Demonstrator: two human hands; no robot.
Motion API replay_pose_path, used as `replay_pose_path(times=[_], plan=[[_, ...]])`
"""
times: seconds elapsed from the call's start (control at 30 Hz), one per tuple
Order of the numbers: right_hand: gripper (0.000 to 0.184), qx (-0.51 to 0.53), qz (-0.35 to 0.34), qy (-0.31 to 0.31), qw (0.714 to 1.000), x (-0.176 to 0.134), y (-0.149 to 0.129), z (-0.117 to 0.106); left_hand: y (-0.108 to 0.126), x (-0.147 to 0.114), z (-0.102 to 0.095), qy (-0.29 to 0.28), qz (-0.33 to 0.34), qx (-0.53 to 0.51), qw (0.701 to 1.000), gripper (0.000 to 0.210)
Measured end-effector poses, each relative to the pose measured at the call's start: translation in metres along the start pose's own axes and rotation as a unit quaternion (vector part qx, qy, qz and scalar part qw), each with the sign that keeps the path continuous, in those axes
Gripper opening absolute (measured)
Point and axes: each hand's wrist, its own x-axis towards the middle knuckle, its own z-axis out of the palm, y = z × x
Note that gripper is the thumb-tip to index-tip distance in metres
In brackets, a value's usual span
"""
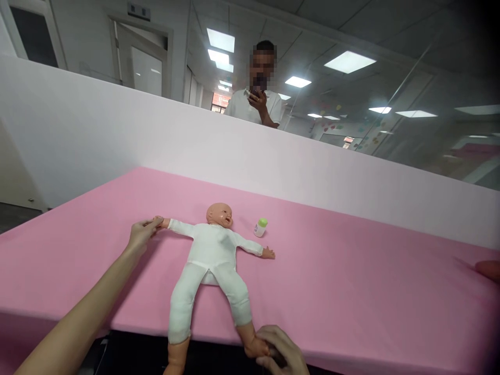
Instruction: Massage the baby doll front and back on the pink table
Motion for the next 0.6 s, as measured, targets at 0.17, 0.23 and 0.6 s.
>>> replay_pose_path(times=[0.17, 0.23, 0.6], plan=[[0.017, 0.007, -0.005, 0.049, 0.999, 0.037, -0.057, 0.001, 0.031, -0.029, 0.043, -0.036, 0.152, 0.098, 0.983, 0.037], [0.016, 0.000, -0.009, 0.046, 0.999, 0.058, -0.075, 0.004, 0.040, -0.044, 0.064, -0.061, 0.213, 0.155, 0.963, 0.029], [0.012, 0.029, -0.033, 0.037, 0.998, 0.132, -0.094, 0.033, 0.031, -0.068, 0.108, -0.161, 0.259, 0.270, 0.913, 0.019]])
